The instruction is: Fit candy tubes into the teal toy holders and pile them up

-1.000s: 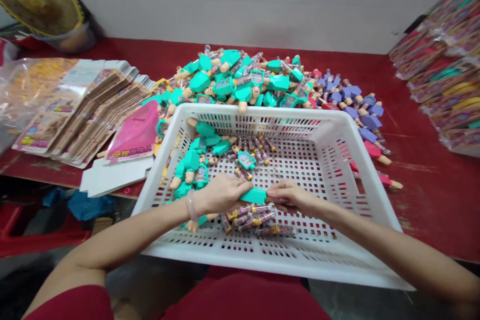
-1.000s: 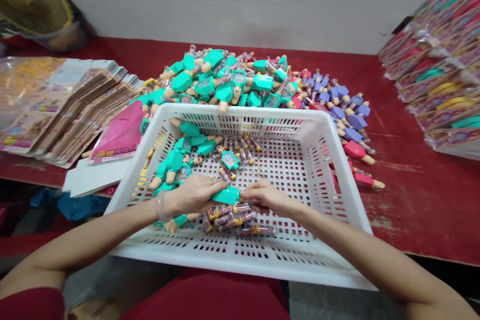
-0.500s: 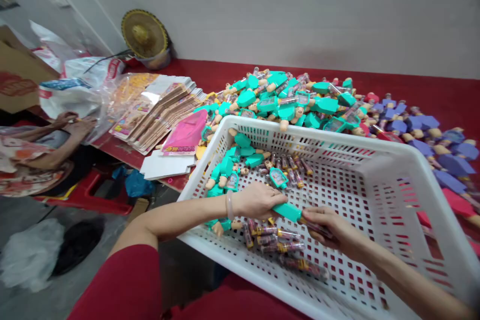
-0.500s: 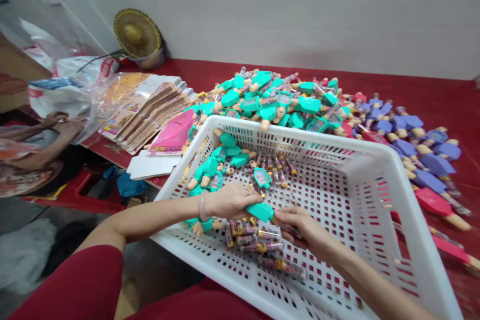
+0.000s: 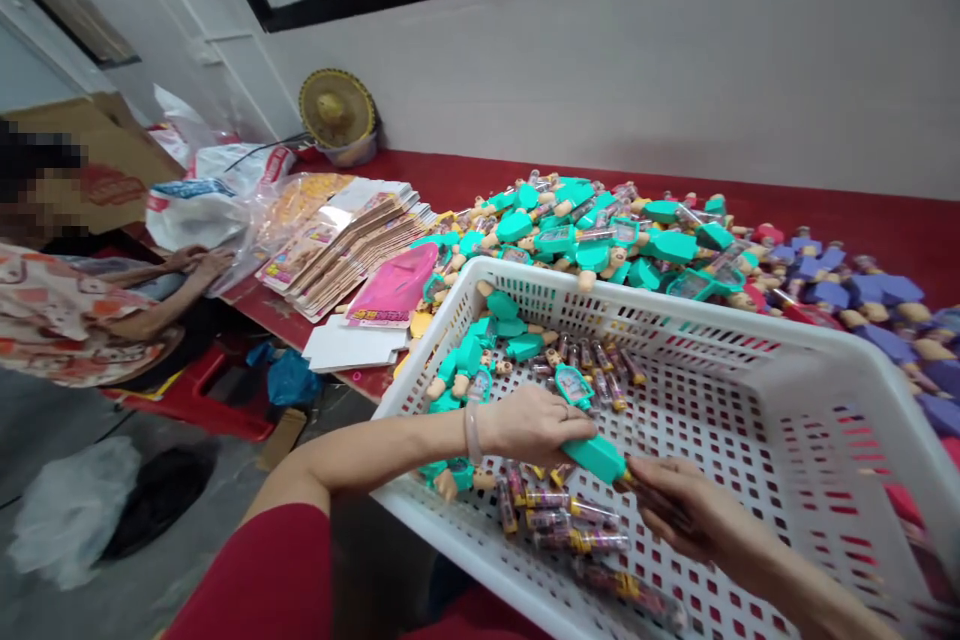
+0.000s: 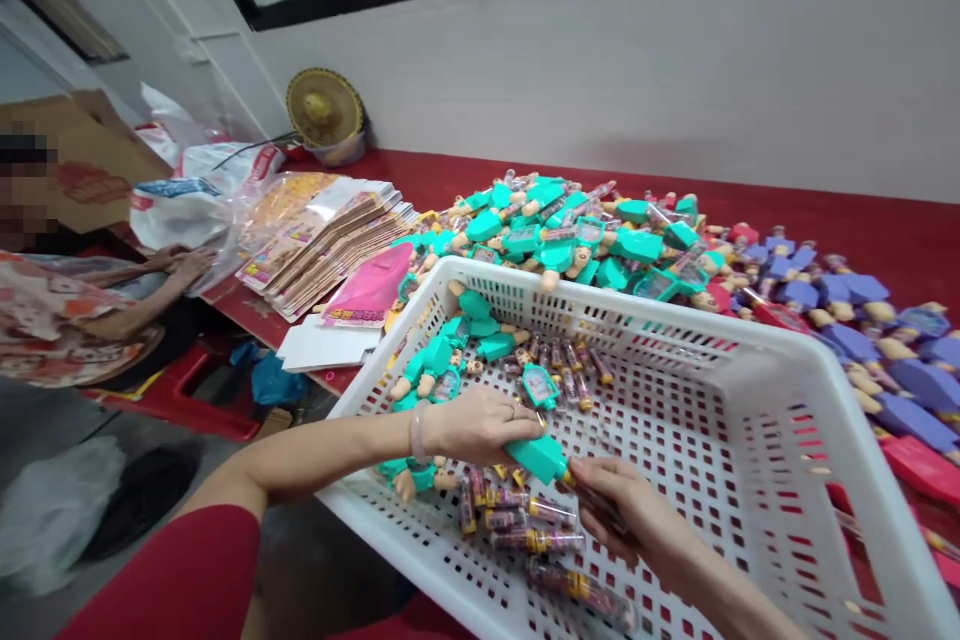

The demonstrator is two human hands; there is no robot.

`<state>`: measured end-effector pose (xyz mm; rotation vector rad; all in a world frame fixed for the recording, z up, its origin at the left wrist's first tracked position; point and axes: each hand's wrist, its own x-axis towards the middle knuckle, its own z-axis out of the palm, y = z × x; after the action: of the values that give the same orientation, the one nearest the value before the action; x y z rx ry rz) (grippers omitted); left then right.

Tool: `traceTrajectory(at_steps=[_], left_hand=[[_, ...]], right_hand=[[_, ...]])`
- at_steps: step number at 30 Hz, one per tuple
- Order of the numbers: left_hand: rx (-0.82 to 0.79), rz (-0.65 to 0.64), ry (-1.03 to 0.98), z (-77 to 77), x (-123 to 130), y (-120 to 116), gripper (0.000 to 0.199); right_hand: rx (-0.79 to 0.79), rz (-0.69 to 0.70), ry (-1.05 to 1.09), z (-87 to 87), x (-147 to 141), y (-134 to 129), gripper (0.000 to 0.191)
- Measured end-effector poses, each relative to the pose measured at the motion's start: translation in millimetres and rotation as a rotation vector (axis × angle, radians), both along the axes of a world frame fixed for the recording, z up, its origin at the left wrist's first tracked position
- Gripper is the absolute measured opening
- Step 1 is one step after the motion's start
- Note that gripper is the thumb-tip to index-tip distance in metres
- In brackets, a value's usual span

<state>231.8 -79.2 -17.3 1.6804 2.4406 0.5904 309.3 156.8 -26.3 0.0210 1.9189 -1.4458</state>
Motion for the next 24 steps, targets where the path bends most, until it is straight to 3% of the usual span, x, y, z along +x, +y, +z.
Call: traceTrajectory(at_steps=[4, 6, 7, 9, 12, 14, 15, 17, 21, 22, 24], left_hand=[[-0.058, 0.134, -0.476, 13.2, -2, -2, 0.038], [-0.048, 0.124, -0.542, 19.4, 1, -3, 0.039], [-0.031, 0.109, -0.475, 21.5, 3, -4, 0.038], [0.01, 0.059, -0.219, 23.3, 6, -4, 0.033], [0.044, -0.061, 0.129, 21.3, 5, -4, 0.029], [0.054, -0.077, 0.173, 18.9, -2, -3, 0.029], [0.052, -0.05, 0.121, 18.2, -6, -3, 0.029], [0.022, 0.041, -0.119, 19.3, -13, -3, 0.032], [-0.112, 0.138, -0.686, 31.4, -16, -4, 0.044], [-0.117, 0.135, -0.711, 34.4, -14, -4, 0.044], [-0.079, 0.135, -0.565, 36.9, -7, -4, 0.039]], right_hand=[[0.368, 0.067, 0.867, 13.3, -2, 1, 0.032], [0.483, 0.083, 1.168, 17.6, 5, 0, 0.028], [0.496, 0.087, 1.202, 18.7, 9, -2, 0.027], [0.429, 0.086, 1.049, 19.3, 13, -5, 0.026], [0.137, 0.08, 0.466, 16.7, 6, -8, 0.039], [-0.023, 0.072, 0.152, 14.9, -5, -7, 0.049], [-0.037, 0.071, 0.109, 14.8, -11, -6, 0.051], [0.084, 0.089, 0.312, 17.5, -17, -3, 0.05], [0.469, 0.192, 1.088, 27.8, -11, -1, 0.031], [0.508, 0.205, 1.164, 29.0, -7, -1, 0.03], [0.48, 0.177, 1.104, 27.8, 0, -2, 0.031]])
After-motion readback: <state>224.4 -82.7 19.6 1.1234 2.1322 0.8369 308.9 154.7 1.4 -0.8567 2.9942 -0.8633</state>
